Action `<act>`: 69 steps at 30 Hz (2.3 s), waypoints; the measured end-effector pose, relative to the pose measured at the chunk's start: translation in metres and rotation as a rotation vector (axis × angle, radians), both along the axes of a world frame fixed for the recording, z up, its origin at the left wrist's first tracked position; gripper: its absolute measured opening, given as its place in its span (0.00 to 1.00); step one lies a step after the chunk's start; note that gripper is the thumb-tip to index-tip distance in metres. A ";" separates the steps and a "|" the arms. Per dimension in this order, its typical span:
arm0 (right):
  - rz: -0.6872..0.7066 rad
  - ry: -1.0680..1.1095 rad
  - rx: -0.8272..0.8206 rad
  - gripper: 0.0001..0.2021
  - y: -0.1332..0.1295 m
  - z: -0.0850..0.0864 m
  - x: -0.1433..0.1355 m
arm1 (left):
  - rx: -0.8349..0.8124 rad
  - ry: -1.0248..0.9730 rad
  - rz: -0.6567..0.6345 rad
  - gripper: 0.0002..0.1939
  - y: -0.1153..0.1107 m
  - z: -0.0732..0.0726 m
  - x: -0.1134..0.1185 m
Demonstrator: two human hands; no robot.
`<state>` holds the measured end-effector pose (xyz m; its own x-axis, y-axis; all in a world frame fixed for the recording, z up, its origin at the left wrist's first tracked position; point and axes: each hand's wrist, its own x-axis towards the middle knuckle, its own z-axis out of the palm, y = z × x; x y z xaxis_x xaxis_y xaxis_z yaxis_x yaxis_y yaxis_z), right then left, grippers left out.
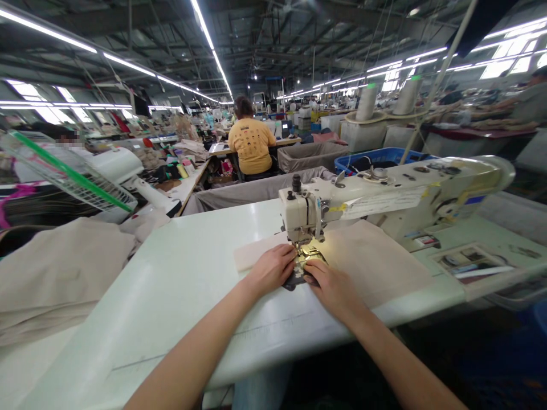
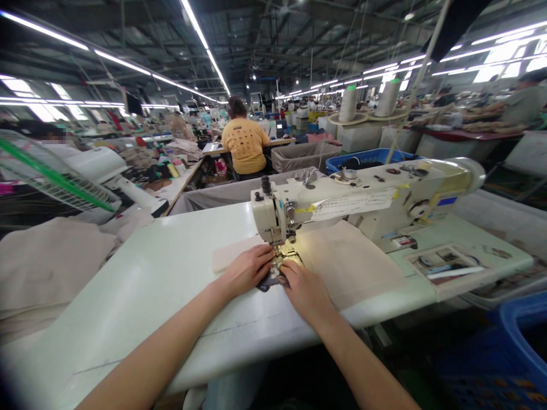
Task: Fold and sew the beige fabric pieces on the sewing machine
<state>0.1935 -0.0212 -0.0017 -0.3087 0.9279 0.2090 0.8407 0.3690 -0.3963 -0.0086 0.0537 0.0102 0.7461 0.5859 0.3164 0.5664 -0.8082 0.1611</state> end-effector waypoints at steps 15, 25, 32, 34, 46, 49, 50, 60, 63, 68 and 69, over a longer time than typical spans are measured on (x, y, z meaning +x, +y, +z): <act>-0.002 -0.010 0.021 0.13 -0.003 0.004 0.002 | -0.015 -0.024 0.069 0.15 -0.007 0.000 0.000; -0.041 0.003 0.157 0.13 -0.016 -0.015 0.016 | -0.030 0.048 0.060 0.18 -0.062 0.002 -0.019; -0.035 0.020 0.211 0.14 -0.015 -0.019 0.018 | -0.040 0.053 0.071 0.17 -0.063 0.003 -0.018; -0.026 0.023 0.223 0.14 -0.015 -0.020 0.019 | -0.044 0.050 0.080 0.17 -0.065 0.003 -0.019; -0.043 0.044 0.174 0.14 -0.017 -0.018 0.019 | -0.149 0.064 0.109 0.15 -0.094 0.014 -0.038; -0.053 0.056 0.164 0.14 -0.017 -0.019 0.018 | -0.133 0.121 0.138 0.16 -0.096 0.018 -0.039; -0.054 0.060 0.161 0.14 -0.017 -0.019 0.018 | -0.126 0.150 0.165 0.15 -0.095 0.021 -0.039; -0.074 0.135 0.142 0.13 -0.021 -0.015 0.020 | -0.207 0.577 0.747 0.17 -0.077 0.048 -0.042; -0.124 0.207 0.162 0.15 -0.022 -0.016 0.022 | -0.200 0.614 0.840 0.19 -0.080 0.046 -0.043; -0.060 0.263 0.118 0.20 -0.026 -0.009 0.020 | -0.207 0.614 0.853 0.19 -0.084 0.046 -0.046; -0.020 0.249 0.094 0.21 -0.027 -0.006 0.019 | -0.206 0.613 0.852 0.19 -0.084 0.046 -0.046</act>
<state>0.2125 -0.0481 -0.0081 -0.2190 0.9063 0.3614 0.7290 0.3982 -0.5567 -0.0550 -0.0307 0.0561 0.0634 0.9884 -0.1382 0.9622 -0.0973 -0.2544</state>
